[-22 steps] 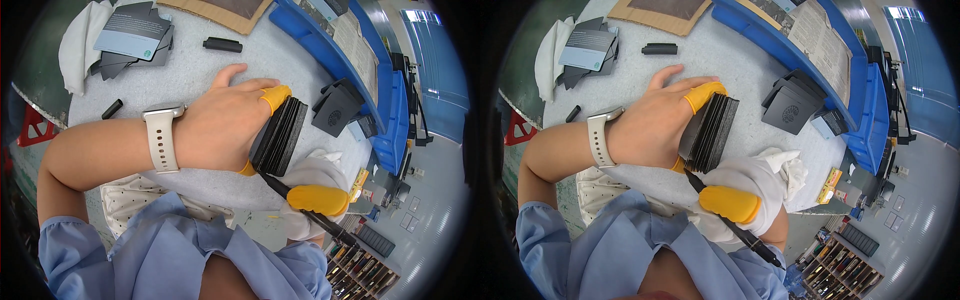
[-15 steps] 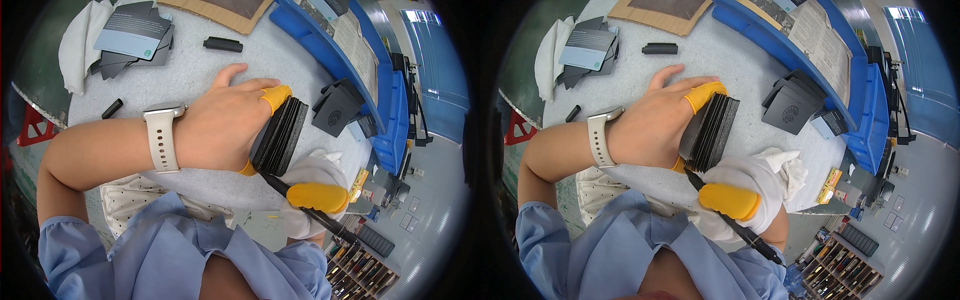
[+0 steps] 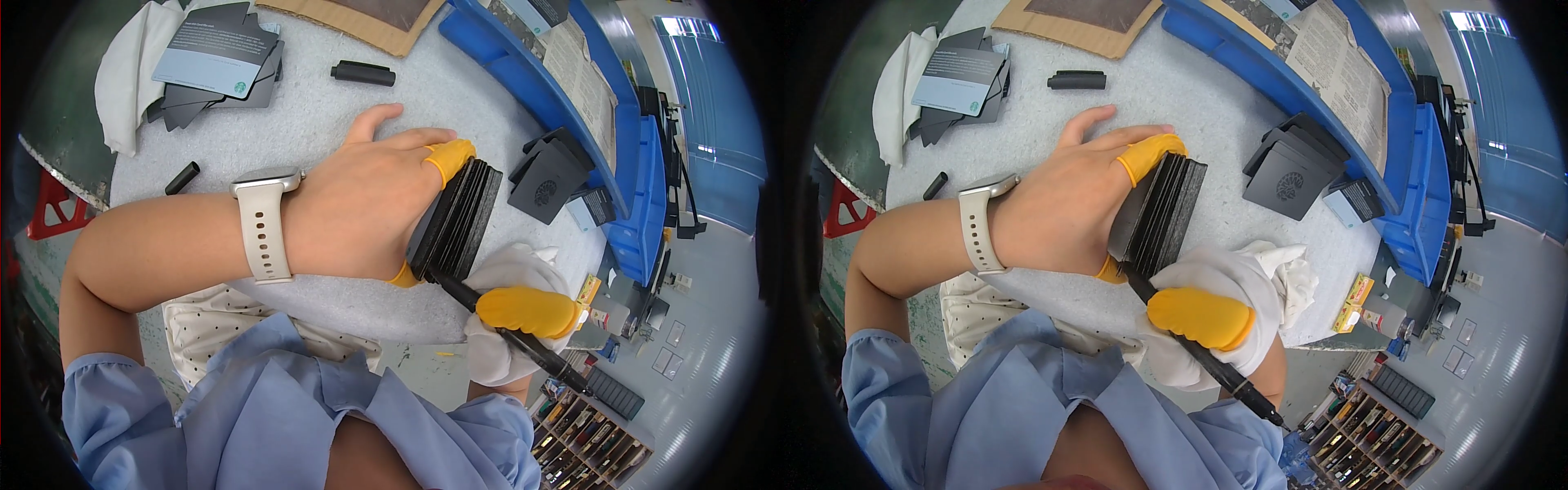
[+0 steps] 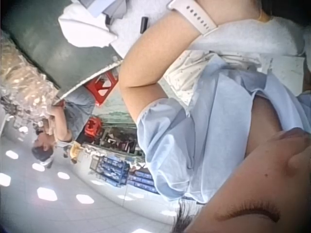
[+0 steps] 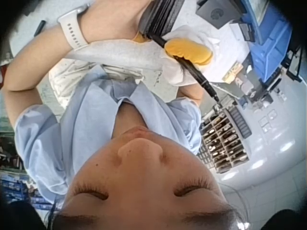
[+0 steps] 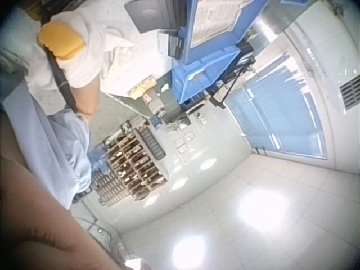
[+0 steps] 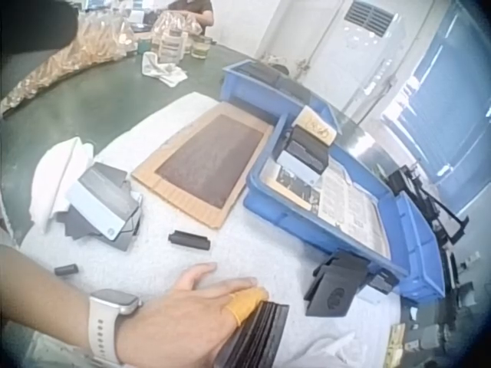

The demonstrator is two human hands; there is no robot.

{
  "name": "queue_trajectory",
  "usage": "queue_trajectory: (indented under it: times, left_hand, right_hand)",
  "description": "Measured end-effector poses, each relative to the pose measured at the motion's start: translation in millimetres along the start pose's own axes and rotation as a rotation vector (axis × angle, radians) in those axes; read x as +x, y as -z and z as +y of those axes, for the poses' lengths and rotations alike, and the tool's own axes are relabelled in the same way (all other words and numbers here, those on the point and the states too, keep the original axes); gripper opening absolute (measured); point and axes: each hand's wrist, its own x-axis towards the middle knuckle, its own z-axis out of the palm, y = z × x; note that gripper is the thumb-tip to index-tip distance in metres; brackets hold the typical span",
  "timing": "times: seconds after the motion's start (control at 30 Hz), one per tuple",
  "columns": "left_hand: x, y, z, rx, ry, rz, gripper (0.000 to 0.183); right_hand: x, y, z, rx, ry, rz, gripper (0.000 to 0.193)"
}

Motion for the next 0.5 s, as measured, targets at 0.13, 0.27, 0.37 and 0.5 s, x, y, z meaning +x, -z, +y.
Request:
queue_trajectory:
  times: [0.13, 0.27, 0.37, 0.5]
  left_hand:
    - [4.2, -1.3, 0.9, -0.009, -0.015, 0.0, 0.102]
    - [0.6, 0.4, 0.5, 0.008, -0.004, -0.011, 0.101]
    - [3.5, 0.6, 1.9, -0.004, -0.006, -0.011, 0.1]
    - [2.1, -0.1, 0.9, 0.014, -0.006, -0.01, 0.1]
  right_hand:
    - [5.1, 17.0, 4.5, -0.06, 0.132, -0.216, 0.036]
    - [-1.1, -6.1, 1.7, 0.075, -0.038, 0.012, 0.028]
    - [-2.0, -8.2, 5.0, 0.088, -0.023, 0.06, 0.029]
    - [-1.2, -4.3, 7.1, 0.133, 0.006, 0.041, 0.03]
